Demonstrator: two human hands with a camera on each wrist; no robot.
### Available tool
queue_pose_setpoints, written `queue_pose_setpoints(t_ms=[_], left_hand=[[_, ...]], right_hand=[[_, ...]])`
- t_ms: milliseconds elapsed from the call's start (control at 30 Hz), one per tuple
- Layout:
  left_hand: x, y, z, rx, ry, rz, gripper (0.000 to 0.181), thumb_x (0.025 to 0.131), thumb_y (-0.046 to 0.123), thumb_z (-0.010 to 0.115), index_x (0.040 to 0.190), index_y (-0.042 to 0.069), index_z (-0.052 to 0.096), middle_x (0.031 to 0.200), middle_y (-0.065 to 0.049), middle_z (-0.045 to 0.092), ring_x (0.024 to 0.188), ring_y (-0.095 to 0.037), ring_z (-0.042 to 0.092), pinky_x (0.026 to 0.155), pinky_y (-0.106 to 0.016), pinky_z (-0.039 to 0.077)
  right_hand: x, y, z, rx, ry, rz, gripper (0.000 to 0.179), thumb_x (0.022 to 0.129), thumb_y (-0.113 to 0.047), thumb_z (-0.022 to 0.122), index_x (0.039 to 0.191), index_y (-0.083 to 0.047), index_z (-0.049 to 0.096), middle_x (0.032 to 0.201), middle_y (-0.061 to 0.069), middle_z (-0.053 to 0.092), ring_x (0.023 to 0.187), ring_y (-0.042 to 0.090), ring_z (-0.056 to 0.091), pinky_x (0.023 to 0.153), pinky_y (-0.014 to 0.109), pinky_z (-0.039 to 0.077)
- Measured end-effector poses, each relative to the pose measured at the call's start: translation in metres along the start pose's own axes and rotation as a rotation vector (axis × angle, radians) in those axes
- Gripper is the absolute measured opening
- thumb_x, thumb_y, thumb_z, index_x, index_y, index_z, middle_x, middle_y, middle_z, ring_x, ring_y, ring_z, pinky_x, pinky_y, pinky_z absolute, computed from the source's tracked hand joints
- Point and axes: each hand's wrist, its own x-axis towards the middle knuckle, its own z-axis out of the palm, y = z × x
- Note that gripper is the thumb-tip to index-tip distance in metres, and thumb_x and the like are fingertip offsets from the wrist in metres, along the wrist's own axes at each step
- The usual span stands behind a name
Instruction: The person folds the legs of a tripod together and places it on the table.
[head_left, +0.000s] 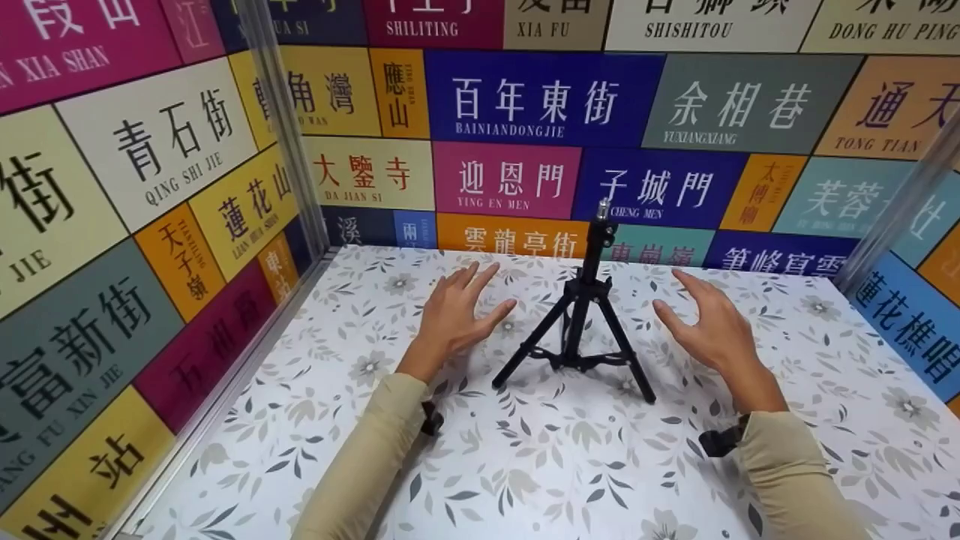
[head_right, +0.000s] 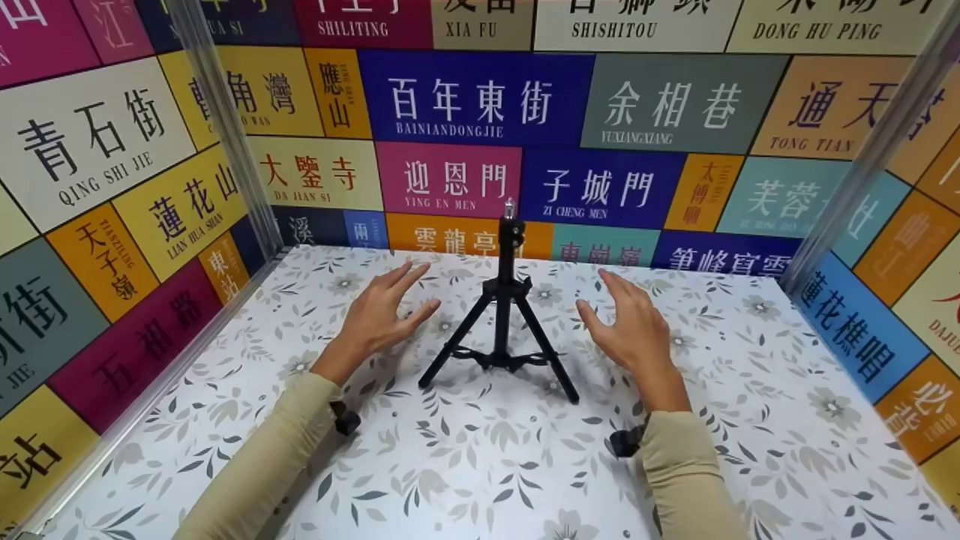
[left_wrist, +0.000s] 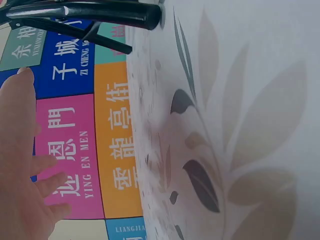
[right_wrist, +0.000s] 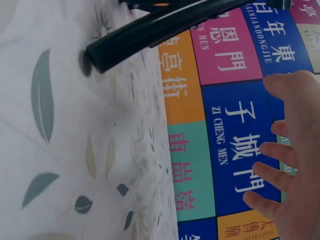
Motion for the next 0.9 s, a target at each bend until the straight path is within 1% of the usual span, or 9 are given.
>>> queue_pose_setpoints(t_ms=[100,233,333,467,567,667,767,833,900], left_hand=[[-0.003,0.002,0.001,-0.040,0.042,0.003,0.073,0.092,0.080,0.035,0.156,0.044,0.029,0.159,-0.001,0.042,0.143,-0.028,0.046,0.118,-0.052,0.041],[-0.007,0.006,0.003,-0.090,0.069,0.000,0.069,0.092,0.078,0.037,0.154,0.046,0.033,0.156,0.002,0.047,0.140,-0.023,0.049,0.109,-0.049,0.051],[-0.010,0.009,0.004,-0.130,0.084,0.002,0.066,0.093,0.076,0.039,0.152,0.046,0.036,0.153,0.004,0.050,0.138,-0.019,0.051,0.106,-0.047,0.053],[-0.014,0.010,0.006,-0.183,0.114,0.017,0.063,0.095,0.073,0.042,0.149,0.042,0.042,0.149,0.009,0.053,0.135,-0.015,0.053,0.102,-0.043,0.056],[-0.014,0.011,0.006,-0.214,0.122,0.025,0.061,0.095,0.071,0.043,0.148,0.040,0.046,0.146,0.011,0.055,0.133,-0.013,0.054,0.102,-0.041,0.056],[-0.013,0.012,0.004,-0.243,0.117,0.030,0.058,0.096,0.069,0.044,0.146,0.041,0.048,0.145,0.013,0.056,0.131,-0.011,0.056,0.104,-0.038,0.055],[-0.012,0.013,0.002,-0.299,0.097,0.041,0.055,0.097,0.068,0.045,0.145,0.042,0.048,0.143,0.015,0.057,0.125,-0.010,0.059,0.102,-0.035,0.055],[-0.012,0.014,0.002,-0.346,0.067,0.059,0.054,0.097,0.068,0.045,0.144,0.042,0.049,0.143,0.016,0.056,0.121,-0.009,0.060,0.100,-0.033,0.055],[-0.012,0.014,0.002,-0.407,0.018,0.086,0.055,0.097,0.067,0.046,0.145,0.040,0.048,0.143,0.016,0.056,0.119,-0.010,0.061,0.100,-0.033,0.055]], right_hand=[[0.000,-0.006,0.001,0.030,0.044,-0.013,0.071,0.095,-0.064,0.054,0.156,-0.032,0.036,0.157,0.014,0.044,0.142,0.044,0.040,0.108,0.074,0.036],[0.000,-0.013,0.001,0.099,0.111,-0.044,0.063,0.096,-0.057,0.058,0.153,-0.036,0.040,0.154,0.010,0.048,0.134,0.039,0.050,0.102,0.065,0.047],[0.000,-0.019,0.001,0.163,0.155,-0.081,0.058,0.097,-0.049,0.061,0.151,-0.035,0.044,0.150,0.008,0.053,0.129,0.035,0.055,0.097,0.058,0.054],[0.002,-0.029,0.000,0.219,0.197,-0.123,0.054,0.097,-0.042,0.063,0.149,-0.034,0.048,0.146,0.004,0.057,0.129,0.030,0.057,0.096,0.054,0.057],[0.003,-0.037,-0.002,0.241,0.228,-0.147,0.052,0.097,-0.039,0.064,0.147,-0.037,0.049,0.143,0.001,0.060,0.126,0.027,0.059,0.093,0.051,0.058],[0.005,-0.046,-0.006,0.269,0.260,-0.177,0.051,0.096,-0.036,0.066,0.145,-0.038,0.051,0.140,0.000,0.062,0.123,0.025,0.062,0.090,0.050,0.060],[0.006,-0.056,-0.009,0.291,0.286,-0.215,0.050,0.096,-0.032,0.068,0.144,-0.035,0.054,0.137,0.001,0.064,0.120,0.024,0.064,0.087,0.047,0.061],[0.007,-0.062,-0.009,0.301,0.296,-0.240,0.049,0.095,-0.030,0.068,0.143,-0.034,0.055,0.136,0.000,0.065,0.117,0.023,0.065,0.085,0.045,0.062],[0.008,-0.068,-0.010,0.312,0.307,-0.266,0.049,0.095,-0.028,0.069,0.142,-0.033,0.056,0.134,0.000,0.066,0.114,0.021,0.067,0.084,0.040,0.062]])
